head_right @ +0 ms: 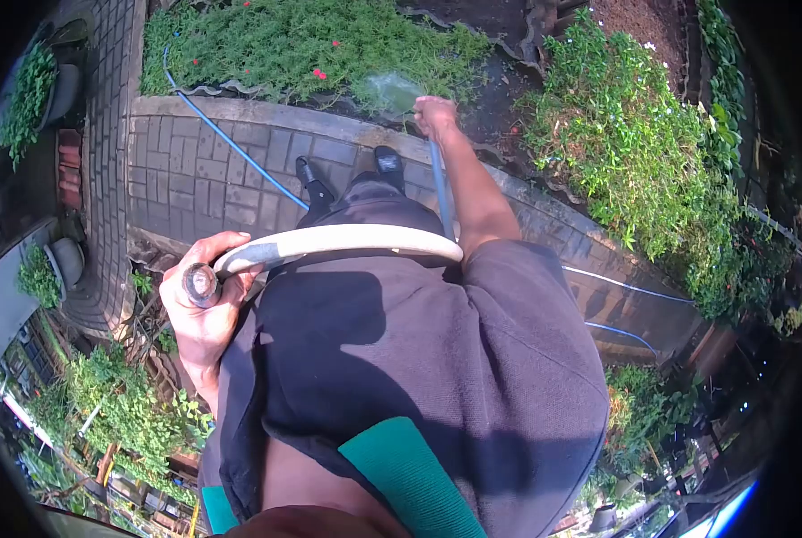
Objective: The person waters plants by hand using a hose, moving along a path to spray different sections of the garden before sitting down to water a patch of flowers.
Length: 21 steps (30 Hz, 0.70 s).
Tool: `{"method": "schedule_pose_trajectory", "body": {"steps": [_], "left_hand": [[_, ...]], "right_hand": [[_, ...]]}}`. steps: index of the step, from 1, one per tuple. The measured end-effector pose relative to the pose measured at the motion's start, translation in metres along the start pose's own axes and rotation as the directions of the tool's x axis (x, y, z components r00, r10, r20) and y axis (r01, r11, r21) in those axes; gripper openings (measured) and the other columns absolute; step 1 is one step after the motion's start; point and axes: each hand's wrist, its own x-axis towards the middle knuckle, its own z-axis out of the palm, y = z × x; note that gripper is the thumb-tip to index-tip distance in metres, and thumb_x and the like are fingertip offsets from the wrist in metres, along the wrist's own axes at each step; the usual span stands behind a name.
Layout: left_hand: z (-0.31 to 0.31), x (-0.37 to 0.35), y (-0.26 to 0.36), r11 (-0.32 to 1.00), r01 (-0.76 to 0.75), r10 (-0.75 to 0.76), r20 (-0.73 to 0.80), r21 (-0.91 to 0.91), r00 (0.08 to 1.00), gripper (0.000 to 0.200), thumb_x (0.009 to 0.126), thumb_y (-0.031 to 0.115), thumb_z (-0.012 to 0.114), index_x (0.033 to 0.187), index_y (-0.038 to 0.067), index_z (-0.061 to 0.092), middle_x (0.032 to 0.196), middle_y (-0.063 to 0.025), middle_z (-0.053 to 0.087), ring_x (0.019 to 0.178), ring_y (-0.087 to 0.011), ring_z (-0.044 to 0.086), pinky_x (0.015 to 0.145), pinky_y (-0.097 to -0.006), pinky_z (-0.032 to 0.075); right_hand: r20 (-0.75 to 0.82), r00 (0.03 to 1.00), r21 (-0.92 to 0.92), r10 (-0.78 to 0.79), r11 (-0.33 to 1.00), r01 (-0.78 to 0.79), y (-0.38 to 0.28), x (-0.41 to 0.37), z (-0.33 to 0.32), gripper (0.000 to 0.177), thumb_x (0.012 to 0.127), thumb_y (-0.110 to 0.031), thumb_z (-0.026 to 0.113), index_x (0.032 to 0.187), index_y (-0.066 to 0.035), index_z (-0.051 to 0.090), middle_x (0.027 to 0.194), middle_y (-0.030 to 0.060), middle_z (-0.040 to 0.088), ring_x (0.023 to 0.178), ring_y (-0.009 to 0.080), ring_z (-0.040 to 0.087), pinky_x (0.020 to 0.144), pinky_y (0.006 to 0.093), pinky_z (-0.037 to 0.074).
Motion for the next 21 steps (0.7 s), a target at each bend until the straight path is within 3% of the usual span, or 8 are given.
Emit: {"method": "schedule_pose_trajectory", "body": {"steps": [4,7,13,16,21], "left_hand": [[-0.002,-0.005,-0.001,0.999,-0.018,0.019,-0.018,0.043,1.0,0.031,0.067,-0.007,0.071,0.098,-0.003,0.066,0.087,-0.0123,0.07,0.078,-0.0156,0.068,0.07,-0.0262,0.052],[-0.002,-0.009,-0.005,0.993,-0.051,0.056,-0.042,0.11,0.998,0.033,0.068,-0.013,0.063,0.099,-0.005,0.067,0.087,-0.0107,0.069,0.079,-0.0139,0.066,0.073,-0.0242,0.051],[-0.004,-0.015,-0.011,0.987,-0.089,0.098,-0.06,0.132,0.993,0.035,0.064,-0.009,0.072,0.098,-0.002,0.068,0.088,-0.0097,0.07,0.077,-0.0132,0.066,0.07,-0.0246,0.051],[-0.007,-0.017,-0.015,0.973,-0.165,0.178,-0.068,0.161,0.982,0.039,0.059,-0.008,0.073,0.097,-0.002,0.067,0.091,-0.0141,0.07,0.082,-0.022,0.07,0.072,-0.0287,0.053],[-0.008,-0.02,-0.019,0.974,-0.177,0.188,-0.073,0.143,0.979,0.038,0.06,-0.009,0.072,0.096,-0.003,0.067,0.09,-0.0143,0.07,0.081,-0.0222,0.07,0.071,-0.0288,0.053]], "right_hand": [[0.03,0.999,-0.056,-0.039,0.998,0.041,0.007,0.001,0.011,0.009,0.085,-0.003,0.06,0.093,-0.006,0.063,0.063,0.007,0.059,0.04,0.0105,0.045,0.032,0.0263,0.03],[0.106,0.993,-0.076,-0.05,0.995,0.058,0.007,-0.004,0.029,0.008,0.085,-0.006,0.06,0.092,-0.007,0.064,0.061,0.0054,0.059,0.039,0.0102,0.045,0.032,0.0269,0.03],[0.2,0.973,-0.174,-0.118,0.973,0.154,-0.014,-0.019,0.056,0.015,0.084,-0.002,0.059,0.097,-0.007,0.062,0.062,0.004,0.057,0.04,0.0082,0.042,0.032,0.0244,0.026],[0.191,0.956,-0.299,-0.223,0.914,0.273,-0.025,-0.021,0.066,0.016,0.084,-0.004,0.059,0.098,-0.007,0.065,0.064,0.0037,0.06,0.042,0.0079,0.044,0.033,0.0253,0.027],[0.195,0.886,-0.499,-0.421,0.735,0.459,-0.041,-0.021,0.063,0.018,0.082,-0.007,0.061,0.097,-0.006,0.07,0.067,0.004,0.064,0.048,0.0095,0.053,0.041,0.0268,0.039]]}}
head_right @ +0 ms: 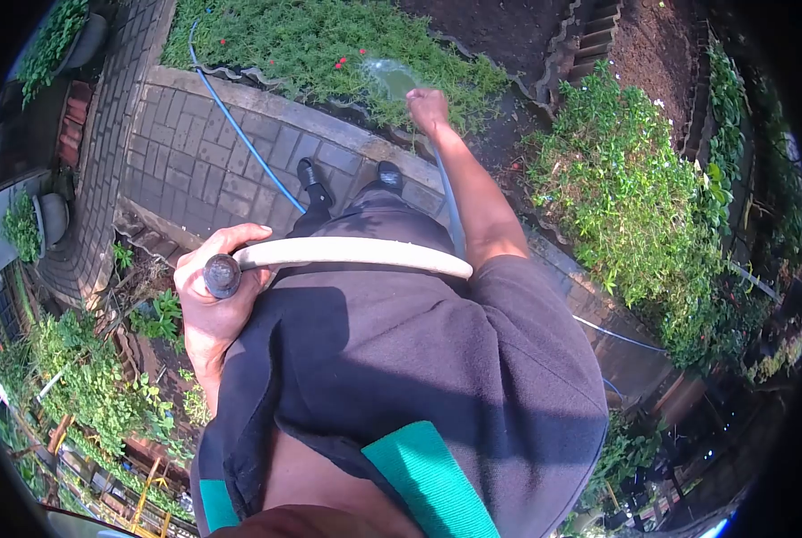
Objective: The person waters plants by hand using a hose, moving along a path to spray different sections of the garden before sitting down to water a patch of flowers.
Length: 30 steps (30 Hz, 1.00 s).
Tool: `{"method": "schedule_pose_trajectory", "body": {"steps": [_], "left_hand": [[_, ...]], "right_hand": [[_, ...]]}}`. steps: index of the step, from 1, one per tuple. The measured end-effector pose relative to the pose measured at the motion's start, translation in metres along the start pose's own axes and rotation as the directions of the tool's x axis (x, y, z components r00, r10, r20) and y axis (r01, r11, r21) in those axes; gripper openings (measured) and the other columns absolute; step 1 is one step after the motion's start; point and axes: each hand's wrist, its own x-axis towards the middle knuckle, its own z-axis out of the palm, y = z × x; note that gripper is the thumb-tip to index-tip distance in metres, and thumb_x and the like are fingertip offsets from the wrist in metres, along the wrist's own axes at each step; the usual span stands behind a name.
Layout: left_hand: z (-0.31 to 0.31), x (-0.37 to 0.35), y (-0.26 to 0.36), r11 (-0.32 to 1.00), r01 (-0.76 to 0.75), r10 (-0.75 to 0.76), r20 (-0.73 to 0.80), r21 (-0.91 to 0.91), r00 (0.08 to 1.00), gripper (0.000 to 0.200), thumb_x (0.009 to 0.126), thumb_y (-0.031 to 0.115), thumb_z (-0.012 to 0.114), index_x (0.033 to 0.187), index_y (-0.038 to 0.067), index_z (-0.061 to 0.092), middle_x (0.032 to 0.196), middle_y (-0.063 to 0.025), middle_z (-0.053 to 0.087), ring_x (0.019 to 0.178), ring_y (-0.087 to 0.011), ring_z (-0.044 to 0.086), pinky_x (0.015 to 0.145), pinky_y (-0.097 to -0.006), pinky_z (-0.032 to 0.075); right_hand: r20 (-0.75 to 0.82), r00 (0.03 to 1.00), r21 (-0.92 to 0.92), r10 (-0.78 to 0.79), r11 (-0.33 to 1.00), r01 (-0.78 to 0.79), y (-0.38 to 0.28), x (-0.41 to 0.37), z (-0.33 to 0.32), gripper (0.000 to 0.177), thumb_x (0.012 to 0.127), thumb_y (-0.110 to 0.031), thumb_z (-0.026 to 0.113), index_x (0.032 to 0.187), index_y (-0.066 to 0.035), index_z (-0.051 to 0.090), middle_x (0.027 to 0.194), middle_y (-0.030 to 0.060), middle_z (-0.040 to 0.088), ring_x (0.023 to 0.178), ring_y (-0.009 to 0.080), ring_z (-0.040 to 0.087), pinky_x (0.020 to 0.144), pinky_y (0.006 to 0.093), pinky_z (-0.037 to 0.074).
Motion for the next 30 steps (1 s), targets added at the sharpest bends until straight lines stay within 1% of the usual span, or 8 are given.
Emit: {"method": "schedule_pose_trajectory", "body": {"steps": [5,7,12,20,21,24,28,30], "left_hand": [[0.005,0.002,0.005,1.0,-0.002,0.001,-0.027,-0.027,1.0,0.034,0.061,-0.01,0.068,0.095,-0.003,0.067,0.086,-0.0128,0.069,0.077,-0.0198,0.069,0.069,-0.0273,0.052],[0.006,0.003,0.009,1.0,-0.003,0.003,-0.041,-0.005,0.999,0.033,0.062,-0.012,0.065,0.094,-0.003,0.068,0.083,-0.0106,0.069,0.073,-0.0147,0.067,0.067,-0.0249,0.051],[0.009,0.005,0.006,0.998,-0.022,0.019,-0.037,-0.061,0.999,0.034,0.061,-0.012,0.063,0.094,-0.004,0.067,0.082,-0.0116,0.069,0.073,-0.0151,0.068,0.066,-0.0246,0.051],[0.004,0.007,0.011,0.994,-0.097,0.092,-0.101,-0.046,0.991,0.039,0.057,-0.012,0.064,0.095,-0.002,0.068,0.086,-0.0113,0.07,0.075,-0.0188,0.069,0.068,-0.0265,0.052],[0.002,0.007,0.012,0.994,-0.098,0.094,-0.096,-0.042,0.991,0.04,0.057,-0.012,0.065,0.096,-0.001,0.068,0.086,-0.0114,0.07,0.076,-0.0179,0.069,0.069,-0.0265,0.052],[-0.007,0.004,0.008,0.995,-0.078,0.072,-0.081,-0.068,0.994,0.034,0.064,-0.004,0.071,0.097,0.0,0.065,0.086,-0.014,0.068,0.079,-0.0287,0.069,0.068,-0.0315,0.053],[-0.017,-0.001,0.007,0.995,0.01,-0.02,-0.104,-0.101,0.994,0.04,0.06,-0.009,0.066,0.099,0.0,0.068,0.084,-0.009,0.069,0.075,-0.0132,0.066,0.068,-0.0244,0.049],[-0.023,-0.003,0.006,0.992,0.049,-0.059,-0.086,-0.118,0.994,0.036,0.064,-0.005,0.067,0.1,0.001,0.066,0.083,-0.0125,0.068,0.075,-0.0197,0.067,0.067,-0.0276,0.05]], "right_hand": [[-0.08,0.987,-0.184,-0.14,0.975,0.124,0.021,0.033,-0.019,0.018,0.08,-0.007,0.06,0.095,-0.005,0.071,0.069,0.0042,0.066,0.055,0.0094,0.058,0.05,0.0269,0.045],[-0.1,0.989,-0.127,-0.107,0.987,0.094,0.016,0.036,-0.029,0.02,0.08,-0.006,0.059,0.096,-0.005,0.071,0.07,0.0042,0.065,0.054,0.0091,0.058,0.048,0.0264,0.044],[-0.116,0.992,-0.087,-0.056,0.995,0.046,0.003,0.031,-0.051,0.022,0.081,-0.005,0.056,0.099,-0.005,0.069,0.074,0.0044,0.066,0.053,0.0081,0.057,0.044,0.0252,0.041],[0.077,0.997,0.12,-0.032,0.993,0.023,-0.045,0.019,-0.037,0.022,0.081,-0.002,0.061,0.102,-0.002,0.066,0.063,0.0013,0.058,0.041,0.0068,0.043,0.036,0.0238,0.028],[0.091,0.994,0.12,-0.052,0.992,0.041,-0.052,0.019,-0.032,0.026,0.078,-0.004,0.06,0.102,-0.004,0.069,0.061,0.0015,0.059,0.045,0.0071,0.047,0.039,0.0252,0.033],[0.125,0.991,0.073,-0.057,0.996,0.048,-0.074,0.016,-0.017,0.026,0.078,-0.004,0.059,0.102,-0.004,0.068,0.061,0.0016,0.059,0.045,0.0066,0.047,0.039,0.0247,0.033],[0.158,0.983,0.085,-0.094,0.993,0.081,-0.101,0.014,0.006,0.023,0.079,-0.004,0.061,0.101,-0.004,0.069,0.061,0.0016,0.059,0.046,0.0064,0.047,0.039,0.0244,0.034],[0.184,0.976,0.087,-0.114,0.991,0.099,-0.11,0.02,0.018,0.022,0.081,-0.005,0.061,0.102,-0.005,0.067,0.061,0.0008,0.057,0.043,0.0058,0.044,0.037,0.0237,0.03]]}}
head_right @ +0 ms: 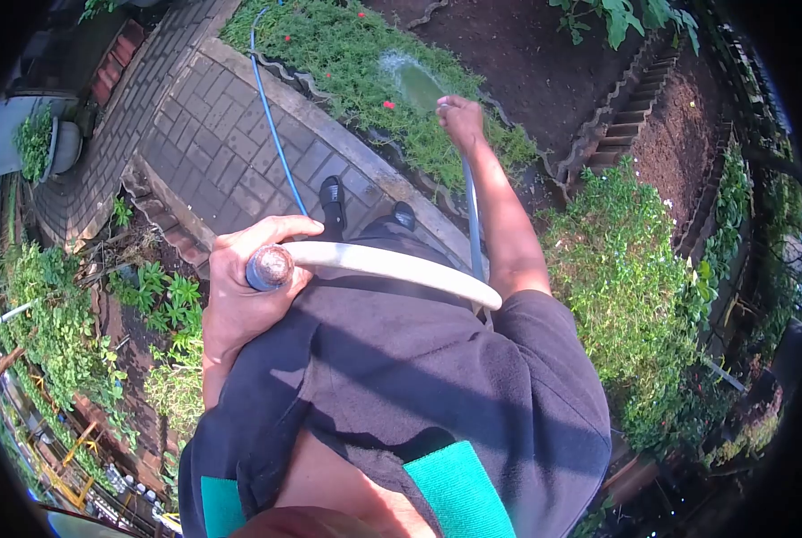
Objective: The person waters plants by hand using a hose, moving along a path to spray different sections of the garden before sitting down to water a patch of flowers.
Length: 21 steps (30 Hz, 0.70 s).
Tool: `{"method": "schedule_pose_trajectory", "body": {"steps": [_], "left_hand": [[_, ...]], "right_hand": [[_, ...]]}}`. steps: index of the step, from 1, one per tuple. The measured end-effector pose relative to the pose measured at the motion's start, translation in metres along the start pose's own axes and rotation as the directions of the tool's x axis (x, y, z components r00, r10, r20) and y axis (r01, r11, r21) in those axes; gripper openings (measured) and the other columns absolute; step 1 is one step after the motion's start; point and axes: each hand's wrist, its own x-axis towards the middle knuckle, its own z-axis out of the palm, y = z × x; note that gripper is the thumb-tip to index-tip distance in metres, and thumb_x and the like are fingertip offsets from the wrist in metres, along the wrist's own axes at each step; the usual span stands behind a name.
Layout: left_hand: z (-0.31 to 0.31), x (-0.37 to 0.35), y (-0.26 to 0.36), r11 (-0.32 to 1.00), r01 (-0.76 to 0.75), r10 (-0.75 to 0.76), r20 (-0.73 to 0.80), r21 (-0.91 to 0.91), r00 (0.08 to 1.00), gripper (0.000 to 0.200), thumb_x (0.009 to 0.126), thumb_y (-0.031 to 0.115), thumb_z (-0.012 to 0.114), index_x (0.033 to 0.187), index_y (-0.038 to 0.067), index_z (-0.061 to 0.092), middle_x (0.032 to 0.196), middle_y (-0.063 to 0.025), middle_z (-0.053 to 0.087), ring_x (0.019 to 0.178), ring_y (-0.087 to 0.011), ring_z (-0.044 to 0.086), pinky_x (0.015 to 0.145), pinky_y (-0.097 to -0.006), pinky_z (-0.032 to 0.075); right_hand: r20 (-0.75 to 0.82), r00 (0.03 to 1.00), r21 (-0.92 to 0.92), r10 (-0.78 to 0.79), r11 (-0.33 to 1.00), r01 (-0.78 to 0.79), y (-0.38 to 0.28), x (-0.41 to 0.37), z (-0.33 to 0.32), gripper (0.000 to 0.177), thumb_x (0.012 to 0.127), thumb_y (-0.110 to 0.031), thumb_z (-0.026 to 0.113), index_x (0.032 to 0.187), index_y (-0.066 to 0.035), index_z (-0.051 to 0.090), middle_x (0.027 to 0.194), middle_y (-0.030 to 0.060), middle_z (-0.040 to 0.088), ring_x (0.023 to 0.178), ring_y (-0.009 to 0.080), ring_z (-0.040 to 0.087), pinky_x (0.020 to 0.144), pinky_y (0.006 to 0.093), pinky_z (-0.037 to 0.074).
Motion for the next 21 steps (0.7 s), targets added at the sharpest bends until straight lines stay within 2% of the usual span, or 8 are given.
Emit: {"method": "schedule_pose_trajectory", "body": {"steps": [1,4,10,13,16,19,21], "left_hand": [[-0.003,-0.001,0.0,1.0,0.02,-0.02,0.006,-0.009,1.0,0.034,0.067,-0.003,0.068,0.101,0.001,0.065,0.083,-0.0142,0.067,0.075,-0.0229,0.068,0.067,-0.0291,0.05],[-0.007,-0.004,-0.004,0.991,0.081,-0.086,-0.041,-0.107,0.995,0.037,0.063,-0.006,0.063,0.099,0.0,0.068,0.082,-0.0073,0.068,0.074,-0.011,0.064,0.067,-0.0234,0.048],[-0.021,-0.012,-0.016,0.995,0.003,-0.017,-0.136,-0.102,0.991,0.04,0.063,-0.007,0.064,0.101,0.001,0.067,0.086,-0.0088,0.069,0.079,-0.0134,0.066,0.072,-0.0247,0.049],[-0.028,-0.015,-0.021,0.997,-0.022,0.009,-0.174,-0.073,0.985,0.036,0.068,-0.004,0.067,0.104,0.003,0.065,0.085,-0.0132,0.068,0.073,-0.0202,0.067,0.065,-0.0288,0.049],[-0.037,-0.02,-0.027,0.998,-0.013,0.003,-0.185,-0.054,0.983,0.038,0.066,-0.006,0.066,0.103,0.003,0.065,0.084,-0.0137,0.068,0.072,-0.0205,0.067,0.064,-0.0289,0.05],[-0.044,-0.024,-0.024,0.991,0.111,-0.125,-0.207,-0.076,0.97,0.045,0.06,-0.01,0.069,0.101,0.007,0.068,0.09,-0.0106,0.071,0.086,-0.0191,0.069,0.076,-0.0296,0.052],[-0.047,-0.027,-0.028,0.995,0.086,-0.097,-0.253,-0.053,0.963,0.043,0.06,-0.009,0.069,0.1,0.007,0.068,0.09,-0.0101,0.071,0.084,-0.0195,0.07,0.076,-0.0301,0.052]], "right_hand": [[0.018,1.0,0.008,-0.005,1.0,0.005,-0.004,0.003,0.007,0.023,0.082,-0.006,0.061,0.104,-0.006,0.066,0.061,0.0002,0.056,0.041,0.005,0.041,0.036,0.0229,0.028],[0.04,0.999,-0.024,-0.03,0.999,0.031,-0.019,0.008,0.023,0.022,0.084,-0.007,0.061,0.106,-0.007,0.064,0.062,-0.0003,0.054,0.04,0.0042,0.038,0.034,0.0222,0.025],[0.073,0.995,-0.044,-0.075,0.996,0.078,-0.047,0.023,0.056,0.018,0.085,-0.006,0.06,0.103,-0.007,0.064,0.062,0.0002,0.055,0.04,0.0043,0.039,0.034,0.022,0.026],[0.096,0.991,-0.037,-0.09,0.995,0.094,-0.06,0.031,0.073,0.018,0.086,-0.006,0.06,0.103,-0.007,0.064,0.062,0.0006,0.055,0.04,0.0043,0.04,0.034,0.022,0.026],[0.11,0.987,-0.039,-0.118,0.992,0.123,-0.07,0.038,0.091,0.017,0.085,-0.006,0.06,0.102,-0.007,0.064,0.062,0.0007,0.055,0.04,0.0044,0.04,0.034,0.0222,0.026],[0.116,0.985,-0.051,-0.129,0.989,0.136,-0.08,0.042,0.107,0.017,0.085,-0.006,0.06,0.102,-0.007,0.065,0.061,0.0008,0.055,0.04,0.0045,0.039,0.034,0.0223,0.026],[0.13,0.984,-0.047,-0.124,0.99,0.131,-0.086,0.044,0.118,0.017,0.085,-0.007,0.061,0.101,-0.007,0.065,0.061,0.0009,0.055,0.039,0.0046,0.039,0.034,0.0222,0.026]]}}
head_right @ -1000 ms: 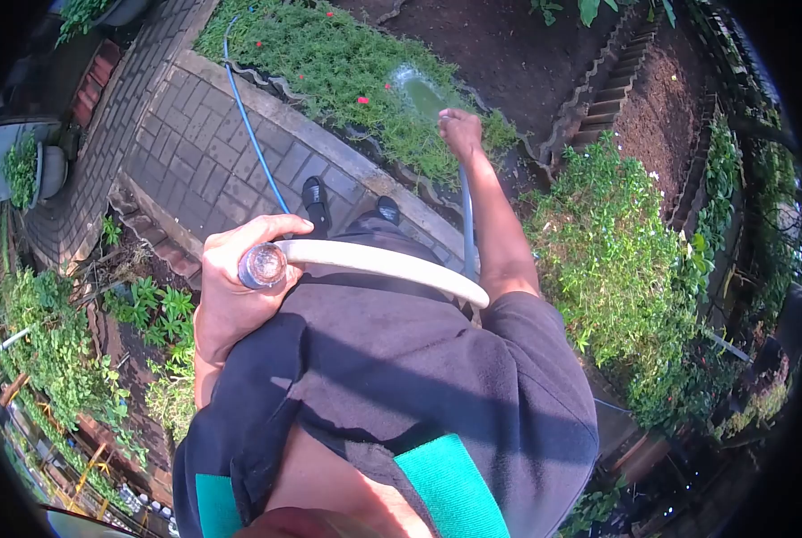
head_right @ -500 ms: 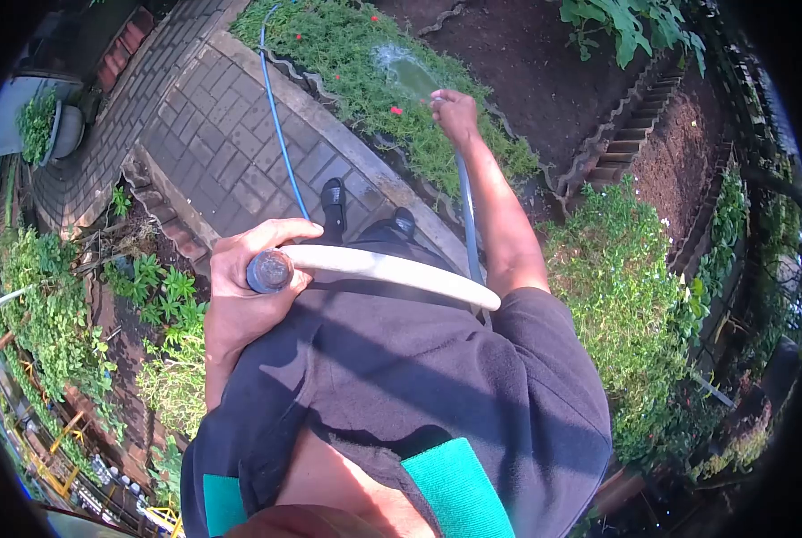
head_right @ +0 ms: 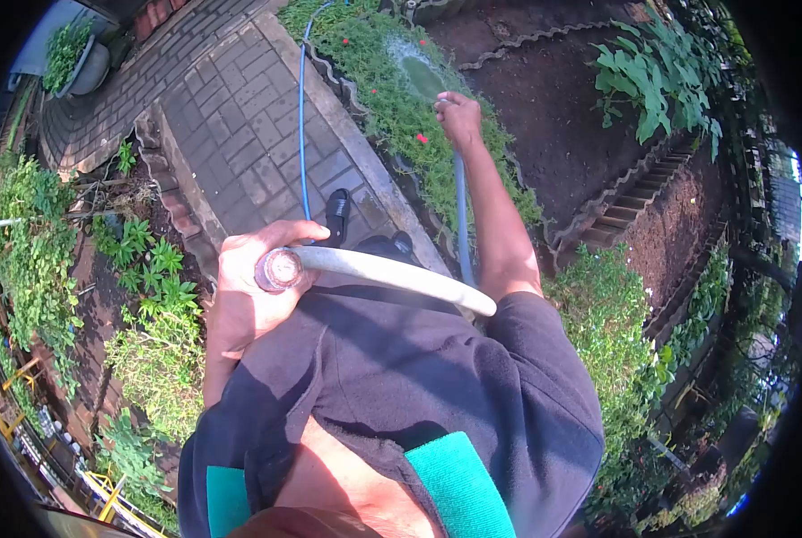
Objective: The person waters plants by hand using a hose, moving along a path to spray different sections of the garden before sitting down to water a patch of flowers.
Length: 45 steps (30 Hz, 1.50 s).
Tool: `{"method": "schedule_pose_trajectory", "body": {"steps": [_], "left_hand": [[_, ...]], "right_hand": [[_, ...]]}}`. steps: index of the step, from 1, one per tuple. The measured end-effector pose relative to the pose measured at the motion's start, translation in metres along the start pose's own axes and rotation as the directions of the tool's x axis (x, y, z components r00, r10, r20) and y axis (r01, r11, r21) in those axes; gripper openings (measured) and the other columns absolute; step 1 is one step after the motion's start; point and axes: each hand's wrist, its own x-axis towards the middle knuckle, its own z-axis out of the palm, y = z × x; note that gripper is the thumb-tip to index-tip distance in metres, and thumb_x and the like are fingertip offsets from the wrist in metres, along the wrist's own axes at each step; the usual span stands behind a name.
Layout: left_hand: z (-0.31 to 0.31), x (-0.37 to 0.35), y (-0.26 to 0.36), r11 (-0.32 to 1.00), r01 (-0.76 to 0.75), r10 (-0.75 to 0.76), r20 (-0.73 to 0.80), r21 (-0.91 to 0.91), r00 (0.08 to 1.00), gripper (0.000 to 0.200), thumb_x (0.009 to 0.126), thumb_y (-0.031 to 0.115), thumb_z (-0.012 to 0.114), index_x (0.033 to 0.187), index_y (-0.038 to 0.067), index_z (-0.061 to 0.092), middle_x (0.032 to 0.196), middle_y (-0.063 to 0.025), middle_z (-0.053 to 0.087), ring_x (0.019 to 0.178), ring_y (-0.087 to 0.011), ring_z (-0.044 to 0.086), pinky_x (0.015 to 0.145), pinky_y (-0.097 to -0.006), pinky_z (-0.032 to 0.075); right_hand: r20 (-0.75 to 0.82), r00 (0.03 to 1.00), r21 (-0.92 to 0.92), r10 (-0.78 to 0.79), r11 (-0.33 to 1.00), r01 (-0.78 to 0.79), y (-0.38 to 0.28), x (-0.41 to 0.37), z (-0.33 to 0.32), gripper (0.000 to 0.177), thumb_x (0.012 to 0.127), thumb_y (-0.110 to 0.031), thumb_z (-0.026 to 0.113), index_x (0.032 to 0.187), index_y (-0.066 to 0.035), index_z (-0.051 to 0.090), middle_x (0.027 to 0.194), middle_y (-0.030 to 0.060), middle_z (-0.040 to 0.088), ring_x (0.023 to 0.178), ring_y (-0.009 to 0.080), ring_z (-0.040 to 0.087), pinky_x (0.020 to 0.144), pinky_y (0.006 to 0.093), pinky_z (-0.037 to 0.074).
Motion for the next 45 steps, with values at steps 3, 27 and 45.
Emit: {"method": "schedule_pose_trajectory", "body": {"steps": [3,27,45], "left_hand": [[-0.007,-0.003,-0.003,0.999,-0.031,0.033,-0.054,0.032,0.998,0.042,0.06,-0.008,0.069,0.099,0.007,0.068,0.09,-0.0097,0.071,0.082,-0.0201,0.07,0.075,-0.0303,0.053],[-0.019,-0.002,-0.014,0.999,-0.05,0.05,-0.168,0.002,0.984,0.029,0.071,-0.004,0.071,0.1,0.0,0.065,0.08,-0.0129,0.066,0.069,-0.0202,0.065,0.063,-0.0294,0.05],[-0.004,0.007,-0.01,0.998,0.038,-0.043,-0.129,-0.043,0.991,0.032,0.069,-0.006,0.07,0.101,0.002,0.067,0.078,-0.0102,0.067,0.071,-0.0147,0.066,0.067,-0.0261,0.049]], "right_hand": [[0.057,0.998,-0.035,-0.005,0.999,0.007,-0.005,0.004,0.016,0.018,0.084,-0.007,0.061,0.102,-0.006,0.065,0.061,0.0015,0.056,0.04,0.0047,0.039,0.034,0.0222,0.027],[0.132,0.991,-0.155,-0.024,0.987,0.044,-0.002,0.009,0.091,0.018,0.083,-0.006,0.062,0.1,-0.007,0.066,0.06,0.0016,0.057,0.04,0.0071,0.042,0.035,0.0242,0.03],[-0.04,0.999,-0.072,-0.014,0.997,0.011,-0.005,0.029,0.05,0.021,0.081,-0.009,0.063,0.102,-0.006,0.065,0.06,0.0008,0.057,0.042,0.0077,0.045,0.036,0.025,0.033]]}}
